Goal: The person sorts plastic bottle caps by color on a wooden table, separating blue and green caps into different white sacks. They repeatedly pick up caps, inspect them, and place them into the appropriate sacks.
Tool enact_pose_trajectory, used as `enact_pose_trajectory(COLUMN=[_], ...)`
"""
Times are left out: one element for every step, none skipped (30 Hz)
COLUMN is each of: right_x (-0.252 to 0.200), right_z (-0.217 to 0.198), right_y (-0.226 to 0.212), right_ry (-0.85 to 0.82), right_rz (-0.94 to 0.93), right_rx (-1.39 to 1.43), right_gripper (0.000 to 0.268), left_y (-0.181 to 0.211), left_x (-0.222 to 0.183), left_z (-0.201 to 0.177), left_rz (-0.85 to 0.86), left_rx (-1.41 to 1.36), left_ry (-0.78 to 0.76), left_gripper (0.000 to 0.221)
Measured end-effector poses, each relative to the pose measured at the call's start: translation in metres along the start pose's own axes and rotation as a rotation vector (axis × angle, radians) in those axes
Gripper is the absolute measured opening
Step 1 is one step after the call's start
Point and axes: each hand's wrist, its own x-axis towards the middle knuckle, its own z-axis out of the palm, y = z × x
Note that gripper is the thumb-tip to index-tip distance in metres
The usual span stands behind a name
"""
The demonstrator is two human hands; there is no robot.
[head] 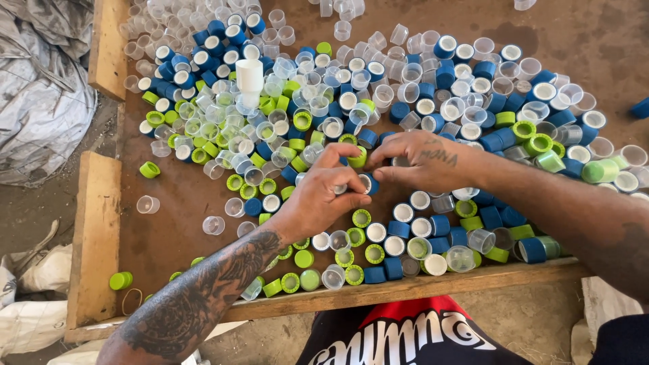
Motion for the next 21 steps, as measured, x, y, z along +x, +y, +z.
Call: enact_pose_trajectory(right_x=[-0.004,-0.008,-0.008,-0.008,-0.008,-0.007,-0.005,-0.003,-0.002,-0.001,-0.002,0.0,0.002,0.004,0.005,0.006,0.006,0.005,0.004,0.004,0.002], right_z=[-0.006,-0.012,-0.01,-0.008,-0.005,0.001,0.008,0.014,0.014,0.014,0.015,0.015,0.014,0.013,0.012,0.011,0.011,0.007,0.004,0.001,-0.001], right_y=[-0.008,-0.016,-0.017,-0.018,-0.019,-0.012,-0.006,0.0,0.001,0.001,0.001,0.003,0.004,0.004,0.005,0.006,0.007,0.002,-0.003,-0.008,0.0], right_ry=[-0.07,-0.139,-0.139,-0.146,-0.153,-0.153,-0.129,-0.106,-0.104,-0.097,-0.092,-0.092,-0.105,-0.118,-0.117,-0.116,-0.119,-0.121,-0.143,-0.165,-0.167], right_rz=[-0.067,-0.135,-0.136,-0.15,-0.161,-0.159,-0.246,-0.332,-0.332,-0.359,-0.385,-0.383,-0.403,-0.424,-0.425,-0.443,-0.461,-0.461,-0.473,-0.484,-0.485], right_rx=[0.002,0.004,0.003,0.019,0.038,0.039,0.026,0.012,0.013,0.019,0.027,0.029,-0.003,-0.034,-0.037,-0.06,-0.081,-0.081,-0.108,-0.136,-0.136], right_gripper=[0.026,0.038,0.038,0.041,0.045,0.045,0.047,0.049,0.049,0.051,0.052,0.052,0.052,0.051,0.051,0.051,0.05,0.05,0.047,0.044,0.044], left_y=[-0.003,-0.005,-0.003,-0.002,0.0,0.0,0.0,0.001,-0.002,-0.004,-0.006,-0.01,-0.014,-0.018,-0.02,-0.022,-0.024,-0.022,-0.02,-0.018,-0.015], left_x=[-0.001,-0.002,-0.001,-0.001,-0.001,-0.002,-0.003,-0.004,-0.004,-0.003,-0.004,-0.004,-0.004,-0.005,-0.004,-0.004,-0.004,-0.004,-0.004,-0.005,-0.005], left_z=[-0.001,-0.001,0.001,0.003,0.005,0.006,0.006,0.007,0.007,0.007,0.009,0.01,0.01,0.01,0.011,0.012,0.014,0.012,0.01,0.007,0.004], left_rz=[-0.008,-0.015,-0.015,-0.01,-0.006,-0.006,-0.024,-0.041,-0.04,-0.046,-0.054,-0.056,-0.065,-0.074,-0.071,-0.079,-0.091,-0.092,-0.1,-0.108,-0.109], left_rx=[-0.042,-0.084,-0.082,-0.11,-0.14,-0.142,-0.182,-0.223,-0.223,-0.242,-0.264,-0.265,-0.287,-0.31,-0.309,-0.332,-0.357,-0.358,-0.367,-0.375,-0.376], left_ry=[0.033,0.065,0.066,0.07,0.071,0.07,0.052,0.034,0.031,0.023,0.015,0.013,0.01,0.006,0.007,0.01,0.015,0.017,0.0,-0.016,-0.015], left_gripper=[0.014,0.012,0.012,0.014,0.015,0.015,0.016,0.017,0.017,0.016,0.016,0.016,0.016,0.015,0.015,0.016,0.016,0.016,0.016,0.016,0.016])
